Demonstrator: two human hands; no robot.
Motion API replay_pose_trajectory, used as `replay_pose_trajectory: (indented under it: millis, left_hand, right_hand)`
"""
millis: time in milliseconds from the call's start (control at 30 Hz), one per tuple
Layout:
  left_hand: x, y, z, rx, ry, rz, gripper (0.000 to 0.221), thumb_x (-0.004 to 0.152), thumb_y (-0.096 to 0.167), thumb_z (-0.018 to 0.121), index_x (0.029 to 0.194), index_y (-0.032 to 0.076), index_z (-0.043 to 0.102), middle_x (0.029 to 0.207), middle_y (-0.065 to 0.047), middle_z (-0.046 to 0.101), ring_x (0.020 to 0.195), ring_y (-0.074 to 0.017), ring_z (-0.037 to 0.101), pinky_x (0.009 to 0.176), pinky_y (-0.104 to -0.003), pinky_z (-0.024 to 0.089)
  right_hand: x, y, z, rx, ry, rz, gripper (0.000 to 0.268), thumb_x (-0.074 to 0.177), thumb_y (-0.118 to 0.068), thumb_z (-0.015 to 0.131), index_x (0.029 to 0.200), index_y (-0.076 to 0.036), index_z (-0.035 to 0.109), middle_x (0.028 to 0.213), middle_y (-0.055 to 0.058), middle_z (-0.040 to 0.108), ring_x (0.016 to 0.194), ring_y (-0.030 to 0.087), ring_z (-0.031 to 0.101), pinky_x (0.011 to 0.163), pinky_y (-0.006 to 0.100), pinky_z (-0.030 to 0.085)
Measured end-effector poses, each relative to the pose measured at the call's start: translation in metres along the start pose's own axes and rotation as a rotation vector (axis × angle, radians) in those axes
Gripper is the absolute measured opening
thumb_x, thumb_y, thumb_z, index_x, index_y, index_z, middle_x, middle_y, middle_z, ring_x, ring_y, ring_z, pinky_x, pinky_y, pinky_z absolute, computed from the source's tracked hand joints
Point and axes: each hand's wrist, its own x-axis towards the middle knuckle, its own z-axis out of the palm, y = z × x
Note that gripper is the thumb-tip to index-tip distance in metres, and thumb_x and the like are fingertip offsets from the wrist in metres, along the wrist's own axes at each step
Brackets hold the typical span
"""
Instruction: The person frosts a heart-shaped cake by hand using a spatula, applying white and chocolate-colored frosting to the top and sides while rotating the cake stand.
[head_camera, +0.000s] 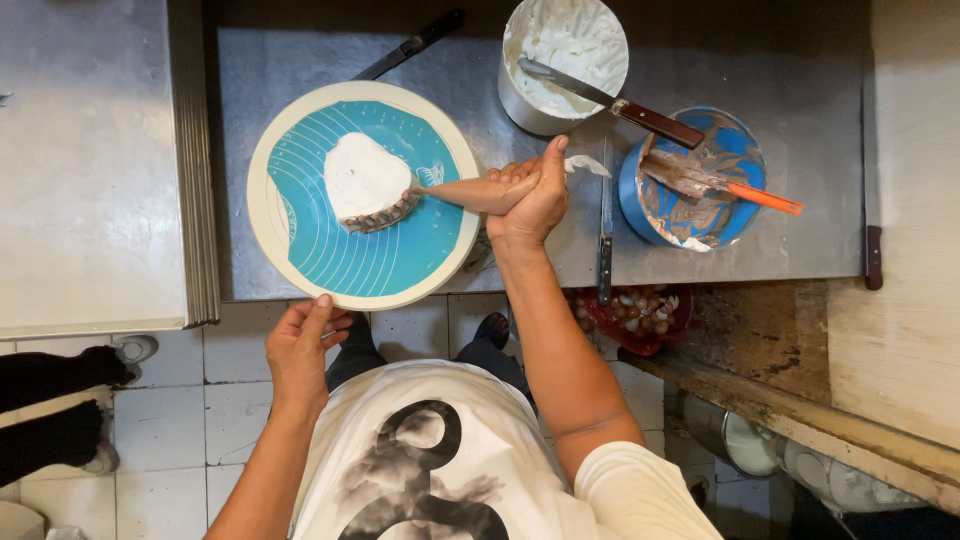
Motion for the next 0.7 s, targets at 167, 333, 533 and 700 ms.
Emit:
replay_pose_trajectory:
  millis: [167,333,533,700]
  left_hand:
    - [0.006,-0.003,-0.003,-0.029,0.022,0.02,0.021,0.105,0.026,0.072,0.108,0.006,0.067,0.096,-0.013,0.076,0.082,-0.0221,0.076,0.072,-0.032,0.064]
    - [0.0,0.0,0.0,0.011,-0.021,-0.011,0.021,0.102,0.025,0.075,0.104,0.006,0.068,0.095,-0.013,0.076,0.081,-0.0215,0.076,0.072,-0.033,0.063]
    - [0.005,-0.007,-0.007,-0.022,0.001,-0.001,0.02,0.103,0.025,0.074,0.106,0.006,0.067,0.096,-0.013,0.076,0.08,-0.0217,0.077,0.072,-0.033,0.064]
    - [0.009,-0.01,-0.009,-0.006,-0.019,0.002,0.02,0.1,0.021,0.077,0.107,0.004,0.067,0.096,-0.015,0.076,0.08,-0.0235,0.077,0.072,-0.034,0.064]
  right_hand:
    - [-0.001,-0.012,0.005,0.035,-0.017,0.009,0.061,0.093,-0.053,0.065,0.052,-0.02,0.035,0.045,0.004,0.035,0.04,0.022,0.045,0.045,0.036,0.043]
    - [0.002,-0.005,-0.005,-0.021,-0.011,0.015,0.059,0.094,-0.048,0.069,0.051,-0.018,0.039,0.045,0.004,0.038,0.041,0.022,0.047,0.046,0.037,0.042]
    - [0.002,-0.002,-0.004,-0.023,-0.016,0.034,0.062,0.092,-0.051,0.069,0.05,-0.019,0.035,0.044,0.004,0.034,0.04,0.022,0.044,0.044,0.035,0.039]
    - [-0.001,-0.004,0.005,-0.025,-0.006,0.029,0.061,0.093,-0.048,0.069,0.051,-0.018,0.034,0.045,0.004,0.032,0.04,0.021,0.043,0.043,0.035,0.038]
